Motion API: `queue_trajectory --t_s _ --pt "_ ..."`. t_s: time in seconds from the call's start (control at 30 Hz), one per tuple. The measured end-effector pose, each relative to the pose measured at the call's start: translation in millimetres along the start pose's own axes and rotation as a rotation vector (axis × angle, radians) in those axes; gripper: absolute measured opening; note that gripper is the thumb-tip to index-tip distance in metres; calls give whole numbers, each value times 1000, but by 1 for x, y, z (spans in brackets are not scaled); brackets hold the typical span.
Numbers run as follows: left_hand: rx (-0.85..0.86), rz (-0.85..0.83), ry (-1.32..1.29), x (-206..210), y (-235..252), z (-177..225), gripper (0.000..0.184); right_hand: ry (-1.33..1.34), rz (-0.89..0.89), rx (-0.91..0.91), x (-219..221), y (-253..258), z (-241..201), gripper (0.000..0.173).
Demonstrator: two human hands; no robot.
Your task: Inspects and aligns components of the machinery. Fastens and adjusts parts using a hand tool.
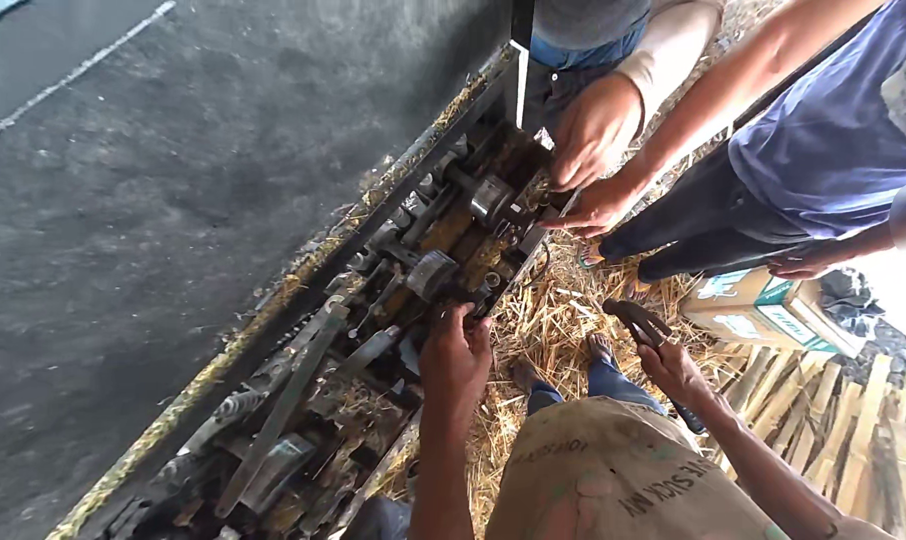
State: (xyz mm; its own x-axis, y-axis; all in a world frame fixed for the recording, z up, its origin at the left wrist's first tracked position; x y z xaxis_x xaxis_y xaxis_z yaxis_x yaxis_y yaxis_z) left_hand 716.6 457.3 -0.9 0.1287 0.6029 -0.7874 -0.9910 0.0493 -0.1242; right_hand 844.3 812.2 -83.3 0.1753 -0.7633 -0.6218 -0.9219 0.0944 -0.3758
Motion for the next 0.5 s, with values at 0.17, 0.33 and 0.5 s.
queue_trajectory --t_s 0.17,0.33,0.5 --pt "-26 -59 -26 17 2 11 38 -12 -14 24 -6 -6 5 49" --pt "-64 -118 -72 44 20 25 38 3 -46 42 -10 -4 10 50" --pt "-160 -140 -246 89 55 46 38 10 -102 8 -25 2 14 51"
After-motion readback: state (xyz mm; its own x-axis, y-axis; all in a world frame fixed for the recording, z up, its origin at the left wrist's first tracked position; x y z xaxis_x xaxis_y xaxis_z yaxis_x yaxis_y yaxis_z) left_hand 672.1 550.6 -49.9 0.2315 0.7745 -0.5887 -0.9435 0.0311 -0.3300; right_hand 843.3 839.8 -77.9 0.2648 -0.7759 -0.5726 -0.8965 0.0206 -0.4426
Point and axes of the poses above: each hand's wrist, its own y-axis towards the middle knuckle, its own x-axis out of the palm, z = x × y, the point moved 8 cm from there along y, towards the middle knuckle, and after that the axes turned 1 degree about y, right-handed, at the moved point
